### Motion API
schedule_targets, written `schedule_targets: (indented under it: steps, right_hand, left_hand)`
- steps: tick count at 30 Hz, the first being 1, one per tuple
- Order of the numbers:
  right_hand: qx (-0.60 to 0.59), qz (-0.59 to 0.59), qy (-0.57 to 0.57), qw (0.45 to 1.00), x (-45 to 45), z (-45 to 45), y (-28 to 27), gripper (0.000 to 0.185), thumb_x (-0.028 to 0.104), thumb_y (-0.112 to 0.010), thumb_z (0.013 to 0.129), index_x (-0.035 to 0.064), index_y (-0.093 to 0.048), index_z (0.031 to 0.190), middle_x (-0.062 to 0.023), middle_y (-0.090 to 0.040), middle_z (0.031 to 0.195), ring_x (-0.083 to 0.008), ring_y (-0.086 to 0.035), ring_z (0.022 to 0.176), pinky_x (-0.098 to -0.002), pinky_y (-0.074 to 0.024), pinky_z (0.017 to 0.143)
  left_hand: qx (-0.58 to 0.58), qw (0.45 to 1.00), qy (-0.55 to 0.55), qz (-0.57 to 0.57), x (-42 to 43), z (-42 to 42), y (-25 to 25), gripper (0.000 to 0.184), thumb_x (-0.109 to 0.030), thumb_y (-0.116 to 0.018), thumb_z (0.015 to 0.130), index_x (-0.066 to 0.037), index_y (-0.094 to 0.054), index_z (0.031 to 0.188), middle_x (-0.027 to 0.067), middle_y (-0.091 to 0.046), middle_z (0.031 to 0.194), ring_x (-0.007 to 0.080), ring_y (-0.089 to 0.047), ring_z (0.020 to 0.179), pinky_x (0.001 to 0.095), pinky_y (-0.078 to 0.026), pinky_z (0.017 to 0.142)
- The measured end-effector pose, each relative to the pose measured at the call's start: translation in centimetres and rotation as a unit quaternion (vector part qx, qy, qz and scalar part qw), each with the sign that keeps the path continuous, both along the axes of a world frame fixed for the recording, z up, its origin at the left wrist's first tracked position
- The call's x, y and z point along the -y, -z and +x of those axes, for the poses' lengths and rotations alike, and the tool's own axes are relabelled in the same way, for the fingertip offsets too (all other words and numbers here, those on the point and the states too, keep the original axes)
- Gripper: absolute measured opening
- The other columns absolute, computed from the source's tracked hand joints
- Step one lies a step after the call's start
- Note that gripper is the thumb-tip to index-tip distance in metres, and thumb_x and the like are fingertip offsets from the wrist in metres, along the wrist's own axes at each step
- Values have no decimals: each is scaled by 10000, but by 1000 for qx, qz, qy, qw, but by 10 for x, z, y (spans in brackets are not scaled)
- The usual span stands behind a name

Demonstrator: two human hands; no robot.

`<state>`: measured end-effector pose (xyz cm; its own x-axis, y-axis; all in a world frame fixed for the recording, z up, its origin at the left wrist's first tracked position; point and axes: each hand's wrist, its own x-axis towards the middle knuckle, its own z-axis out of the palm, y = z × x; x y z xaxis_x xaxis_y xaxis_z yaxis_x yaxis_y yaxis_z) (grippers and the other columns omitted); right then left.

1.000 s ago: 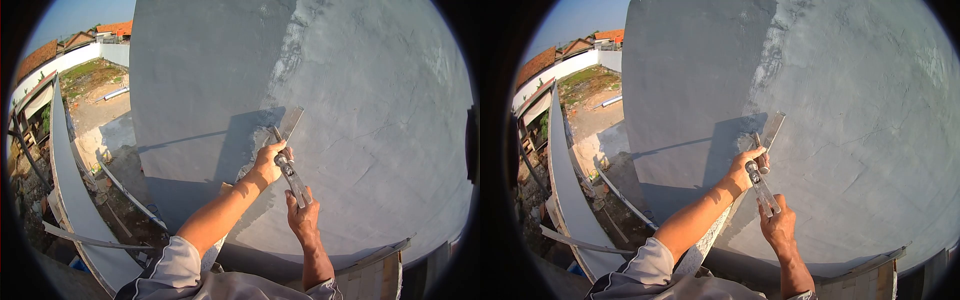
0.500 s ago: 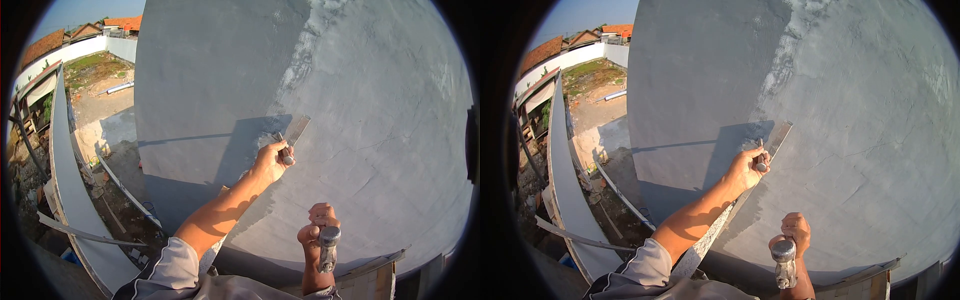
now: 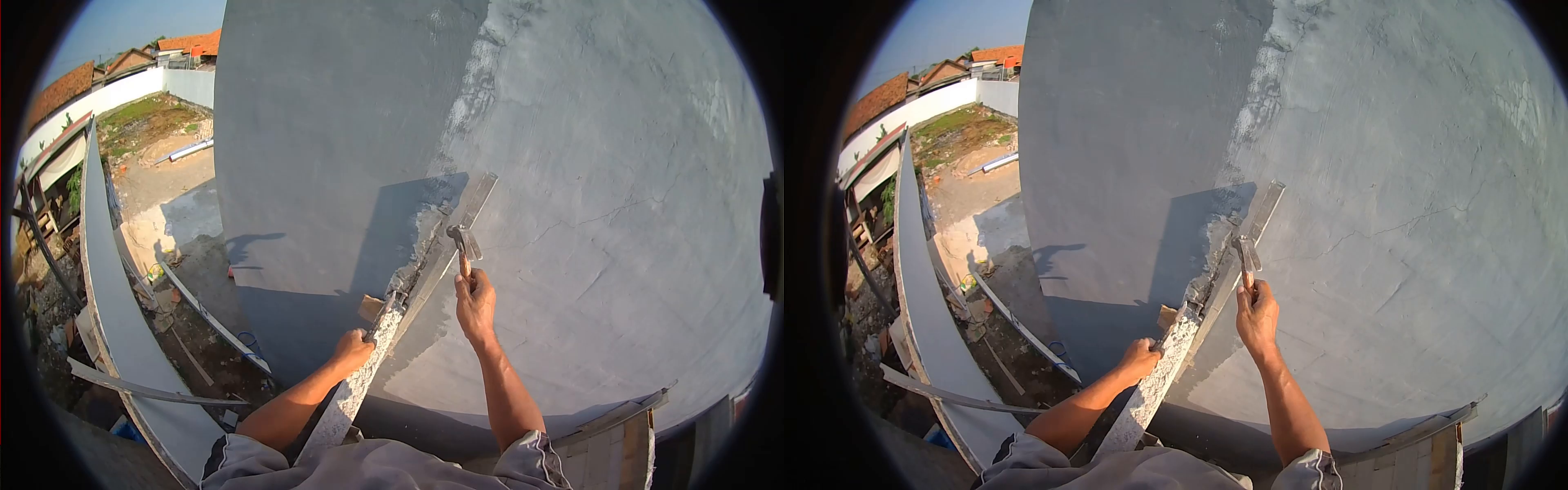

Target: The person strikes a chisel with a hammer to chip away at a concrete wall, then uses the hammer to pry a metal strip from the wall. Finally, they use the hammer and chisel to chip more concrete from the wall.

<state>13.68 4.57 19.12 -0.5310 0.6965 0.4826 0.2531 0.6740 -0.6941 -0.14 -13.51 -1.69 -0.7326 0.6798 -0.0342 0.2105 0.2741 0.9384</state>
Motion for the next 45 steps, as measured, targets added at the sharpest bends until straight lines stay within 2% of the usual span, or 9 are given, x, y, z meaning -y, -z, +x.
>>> schedule_targets:
  steps: [1, 8, 15, 23, 27, 31, 36, 40, 45]
  right_hand:
    - [-55, 41, -12, 998, 4, -10, -2, 273, 213, -650, 995, -9, -580, 1139, -99, -595, 757, -202, -541, 639, -374, -454, 585]
    - [4, 159, 53, 986, -44, -82, 9, 215, 225, -561, 1021, 33, -464, 1034, -283, -655, 808, -538, -622, 746, -572, -488, 637]
    - [-120, 204, 11, 971, -2, -78, 32, 277, 286, -568, 1007, 29, -470, 1041, -314, -670, 831, -517, -658, 813, -592, -503, 680]
    - [45, 107, 39, 993, -1, -92, 19, 234, 205, -597, 985, 25, -449, 1004, -298, -659, 793, -528, -643, 754, -583, -500, 646]
    - [-35, 297, -52, 953, -16, -83, 17, 242, 211, -606, 979, 16, -464, 997, -266, -662, 834, -506, -659, 821, -586, -506, 691]
    - [163, 94, 97, 977, -34, -98, 13, 222, 119, -645, 920, 10, -488, 1033, -217, -642, 864, -490, -646, 770, -568, -514, 677]
    - [-8, 318, -47, 947, -1, -76, 0, 297, 280, -541, 1013, -8, -502, 1074, -317, -684, 869, -489, -675, 840, -577, -512, 705]
    - [166, 141, 78, 973, -44, -92, 0, 254, 242, -577, 991, 8, -476, 991, -308, -661, 766, -493, -676, 789, -574, -517, 645]
    - [8, 288, -54, 956, 10, -77, -11, 216, 162, -613, 958, -7, -479, 954, -256, -654, 780, -480, -667, 781, -538, -508, 649]
  left_hand:
    - [-85, 992, 22, -91, 25, 7, 6, 306, -257, -626, 886, 43, -663, 935, 287, -708, 915, 481, -678, 935, 527, -527, 812]
    - [-144, 945, 69, -284, 120, 54, 79, 357, -272, -581, 959, 7, -548, 1180, 288, -686, 1079, 434, -702, 988, 532, -563, 852]
    - [-148, 948, 4, -280, 139, 83, 91, 373, -307, -576, 983, -6, -492, 1186, 280, -650, 1137, 466, -681, 998, 544, -551, 854]
    - [-146, 956, -23, -254, 139, 85, 95, 328, -311, -550, 991, -26, -502, 1145, 252, -665, 1087, 451, -694, 971, 548, -559, 843]
    - [-117, 952, -17, -281, 142, 85, 98, 322, -317, -529, 1001, -33, -505, 1152, 254, -667, 1109, 456, -688, 985, 553, -549, 861]
    - [-101, 954, -9, -283, 146, 78, 90, 331, -327, -513, 1010, -31, -505, 1158, 259, -668, 1126, 453, -684, 1007, 552, -542, 880]
    - [-70, 952, -2, -298, 141, 82, 94, 344, -336, -500, 1017, -29, -508, 1171, 258, -671, 1135, 448, -679, 1036, 551, -537, 896]
    - [-85, 953, -9, -290, 145, 90, 95, 352, -345, -499, 1018, -29, -511, 1173, 257, -674, 1135, 448, -682, 1028, 548, -538, 892]
    - [-83, 952, -1, -294, 142, 83, 94, 363, -357, -498, 1022, -25, -513, 1168, 260, -676, 1128, 452, -687, 1004, 547, -541, 881]
